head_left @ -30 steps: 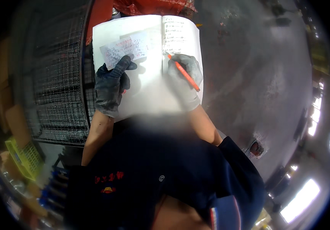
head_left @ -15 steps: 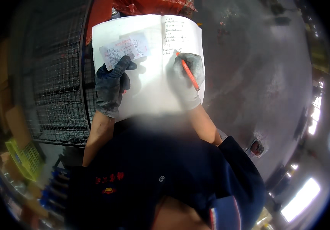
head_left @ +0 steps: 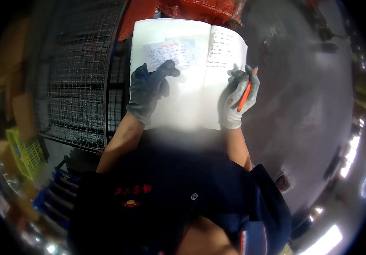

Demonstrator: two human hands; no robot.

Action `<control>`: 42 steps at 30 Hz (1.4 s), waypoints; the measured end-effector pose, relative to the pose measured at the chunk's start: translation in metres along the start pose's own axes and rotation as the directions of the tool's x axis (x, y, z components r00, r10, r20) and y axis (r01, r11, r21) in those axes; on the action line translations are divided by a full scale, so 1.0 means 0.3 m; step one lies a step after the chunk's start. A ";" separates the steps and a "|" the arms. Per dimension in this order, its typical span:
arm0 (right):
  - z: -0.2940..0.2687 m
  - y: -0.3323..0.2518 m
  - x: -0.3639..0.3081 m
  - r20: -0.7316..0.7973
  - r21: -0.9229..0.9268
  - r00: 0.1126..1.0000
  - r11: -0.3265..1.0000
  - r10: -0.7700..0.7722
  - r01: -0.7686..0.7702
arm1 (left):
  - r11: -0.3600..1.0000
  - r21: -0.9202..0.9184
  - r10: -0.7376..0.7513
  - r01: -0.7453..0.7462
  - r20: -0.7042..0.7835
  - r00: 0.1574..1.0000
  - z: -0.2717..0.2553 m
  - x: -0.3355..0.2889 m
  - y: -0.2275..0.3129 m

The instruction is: The person checks entries in a logbook and writes on a small slip of paper using a pen.

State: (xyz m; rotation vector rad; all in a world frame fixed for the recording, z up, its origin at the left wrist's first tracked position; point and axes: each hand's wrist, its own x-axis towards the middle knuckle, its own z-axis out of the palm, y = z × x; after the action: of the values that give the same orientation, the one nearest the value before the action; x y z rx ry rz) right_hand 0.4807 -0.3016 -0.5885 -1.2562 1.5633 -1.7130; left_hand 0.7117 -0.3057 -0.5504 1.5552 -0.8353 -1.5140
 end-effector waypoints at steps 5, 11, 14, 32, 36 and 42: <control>-0.016 0.026 0.047 -0.029 -0.219 0.997 0.973 -0.074 0.066 | 0.993 -0.115 -0.010 0.005 -0.036 0.999 -0.005 0.003 -0.010; -0.075 0.104 0.121 -0.050 -0.203 0.997 0.978 -0.064 0.052 | 1.000 0.008 -0.012 0.012 -0.030 0.999 0.006 -0.033 0.034; -0.004 -0.007 0.157 -0.002 -0.280 0.985 0.945 -0.175 0.167 | 1.000 0.018 -0.012 0.012 -0.016 1.000 0.001 -0.055 0.045; 0.405 -0.078 0.348 0.657 -0.135 0.738 0.939 -0.154 0.316 | 1.000 -0.003 -0.010 0.010 0.012 1.000 0.006 -0.119 0.062; 0.428 -0.153 0.376 0.619 0.013 0.723 0.925 -0.306 0.381 | 0.994 0.009 0.113 -0.113 0.003 0.994 0.011 -0.110 0.059; 0.436 -0.168 0.377 0.569 0.367 0.801 0.929 -0.188 -0.043 | 1.000 -0.025 0.015 -0.015 0.003 1.000 0.026 -0.112 0.083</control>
State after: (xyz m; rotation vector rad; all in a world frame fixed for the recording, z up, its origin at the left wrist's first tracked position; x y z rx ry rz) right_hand 0.5541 -0.4503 -0.5183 -1.4757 0.7891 -1.3621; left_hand 0.7033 -0.2885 -0.5123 1.5252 -0.8247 -1.5107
